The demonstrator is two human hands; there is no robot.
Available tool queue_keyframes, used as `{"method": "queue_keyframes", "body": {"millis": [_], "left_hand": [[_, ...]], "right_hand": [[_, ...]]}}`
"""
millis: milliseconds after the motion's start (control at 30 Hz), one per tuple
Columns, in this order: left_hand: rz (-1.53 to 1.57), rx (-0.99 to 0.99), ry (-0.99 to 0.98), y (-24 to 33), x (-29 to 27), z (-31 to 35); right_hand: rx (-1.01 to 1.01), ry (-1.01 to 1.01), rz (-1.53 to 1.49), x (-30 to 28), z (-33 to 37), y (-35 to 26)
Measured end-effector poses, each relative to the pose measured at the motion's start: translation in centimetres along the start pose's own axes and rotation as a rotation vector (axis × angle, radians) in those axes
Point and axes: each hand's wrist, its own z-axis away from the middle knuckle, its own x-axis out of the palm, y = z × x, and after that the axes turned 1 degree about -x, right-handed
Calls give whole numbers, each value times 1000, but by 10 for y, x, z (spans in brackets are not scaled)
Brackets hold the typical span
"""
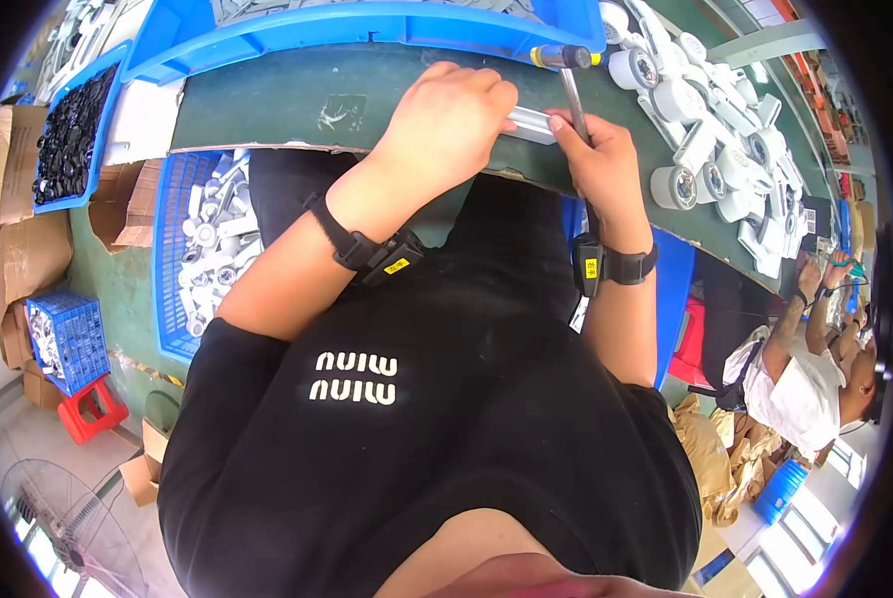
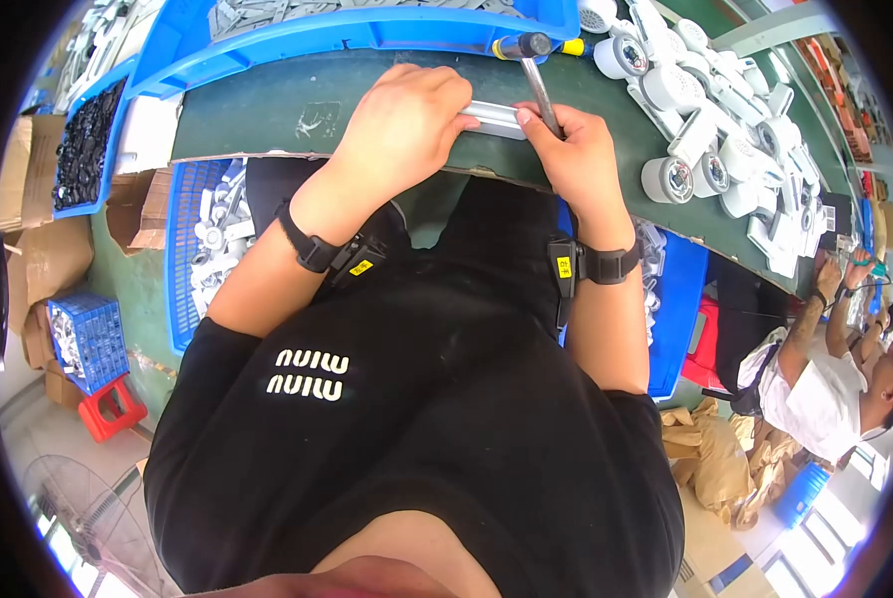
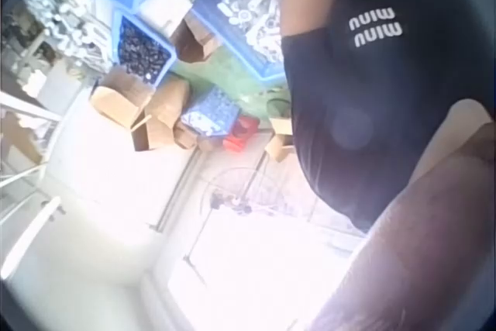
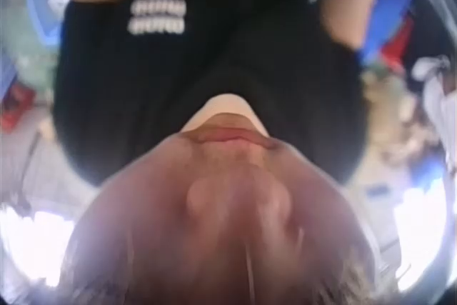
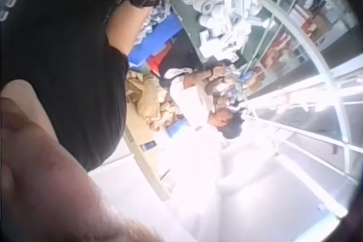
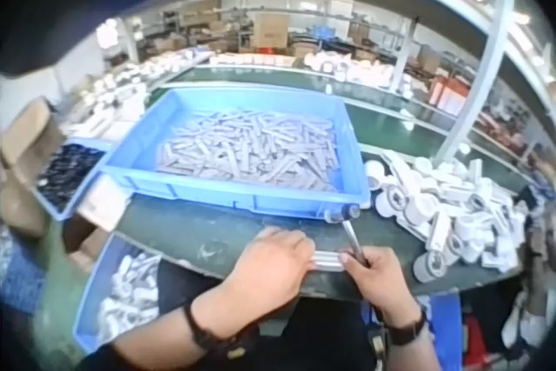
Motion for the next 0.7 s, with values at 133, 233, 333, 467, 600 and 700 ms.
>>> {"method": "queue_keyframes", "body": {"millis": [133,233,333,467,600,700], "left_hand": [[11,58,43,8,5,1],[25,98,16,11,3,-2],[10,119,-4,2,12,-4],[-15,119,30,2,19,-2],[-21,107,47,5,18,-2],[-19,91,73,6,19,0]], "right_hand": [[-30,8,27,0,-1,3],[-49,22,39,-1,-1,7],[-77,28,43,0,-1,8],[-142,118,42,5,11,9],[-192,120,-299,-16,48,13],[-371,331,-119,-23,74,12]]}}
